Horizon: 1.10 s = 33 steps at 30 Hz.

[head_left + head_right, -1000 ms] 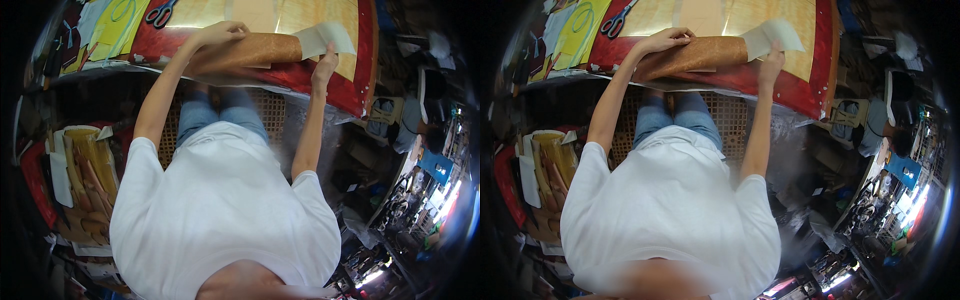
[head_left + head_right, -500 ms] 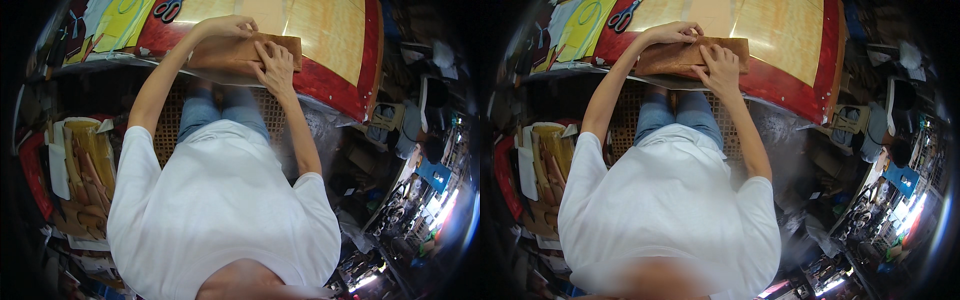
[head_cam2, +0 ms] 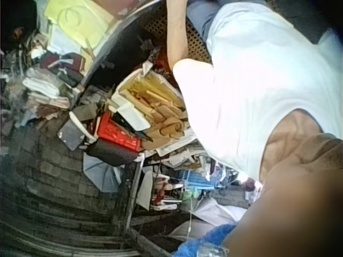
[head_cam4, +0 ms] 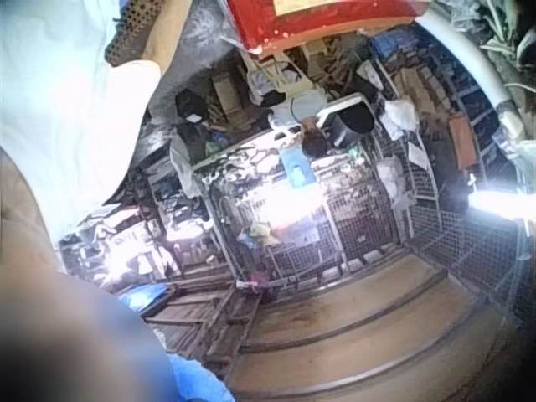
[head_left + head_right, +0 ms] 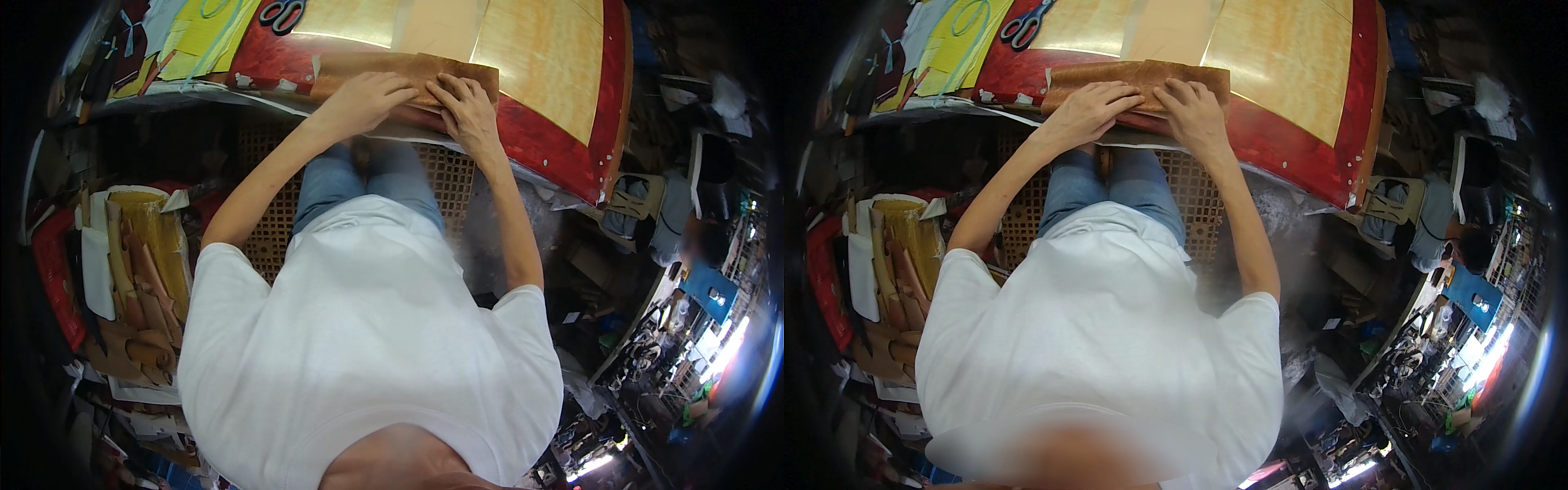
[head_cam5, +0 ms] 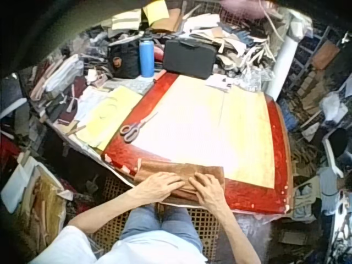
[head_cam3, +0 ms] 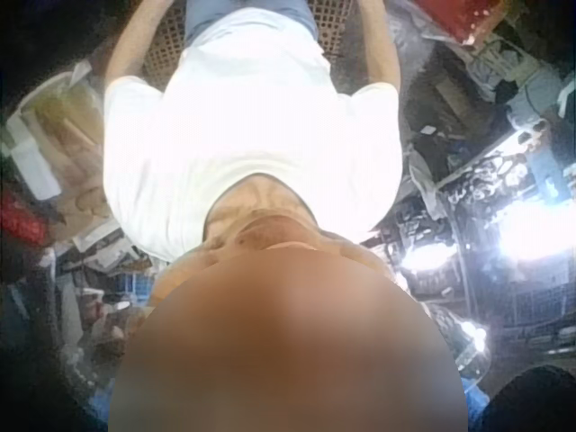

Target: The person folds a small piece of brown leather, wraps it with a blue ribbon, and places it on the table. Then they write on a small paper, cut it with scissors, and attach it to the leather bundle. Finally, they place several leather rolls on the table and write in a notebook.

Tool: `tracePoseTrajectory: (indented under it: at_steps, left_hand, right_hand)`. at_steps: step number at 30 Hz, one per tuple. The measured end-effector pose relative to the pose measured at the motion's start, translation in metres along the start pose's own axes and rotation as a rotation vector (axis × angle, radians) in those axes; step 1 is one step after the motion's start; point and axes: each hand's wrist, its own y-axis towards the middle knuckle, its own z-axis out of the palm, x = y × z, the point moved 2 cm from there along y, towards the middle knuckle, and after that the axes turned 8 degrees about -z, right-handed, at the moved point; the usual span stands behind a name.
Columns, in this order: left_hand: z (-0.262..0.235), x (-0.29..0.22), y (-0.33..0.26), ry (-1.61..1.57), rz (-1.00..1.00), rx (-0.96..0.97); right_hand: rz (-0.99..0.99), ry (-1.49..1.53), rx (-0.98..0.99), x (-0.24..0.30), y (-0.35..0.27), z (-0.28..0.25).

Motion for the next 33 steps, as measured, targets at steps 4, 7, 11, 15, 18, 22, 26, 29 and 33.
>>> tracePoseTrajectory:
  at_steps: [4, 7, 11, 15, 18, 22, 26, 29, 33]
  left_hand:
    - [-0.006, 0.003, 0.009, 0.008, -0.051, 0.080]
    - [-0.023, 0.013, 0.025, 0.058, 0.070, -0.057]
    - [-0.020, 0.022, 0.030, 0.222, 0.247, -0.267]
    - [0.012, 0.019, 0.010, 0.211, 0.231, -0.166]
    - [0.024, 0.017, 0.000, 0.130, 0.161, -0.136]
    - [0.030, 0.004, -0.007, 0.065, 0.112, -0.189]
    - [0.033, -0.005, -0.020, 0.191, 0.095, -0.268]
    - [0.029, -0.004, -0.028, 0.039, 0.053, -0.309]
    - [0.019, 0.003, -0.016, -0.305, -0.245, -0.183]
  right_hand:
    - [-0.042, -0.048, -0.012, 0.000, 0.007, -0.004]
    - [-0.058, -0.111, -0.123, -0.002, 0.014, -0.012]
    - [-0.056, -0.273, -0.201, 0.002, 0.017, -0.010]
    - [-0.011, -0.143, -0.166, 0.011, -0.001, 0.005]
    - [0.069, -0.012, -0.211, 0.007, -0.013, 0.008]
    - [0.135, 0.037, -0.134, 0.009, -0.018, 0.003]
    - [0.075, 0.009, -0.068, 0.036, -0.026, -0.001]
    - [0.029, -0.009, -0.169, 0.044, -0.023, 0.001]
    - [0.174, 0.170, -0.171, 0.028, -0.005, 0.001]
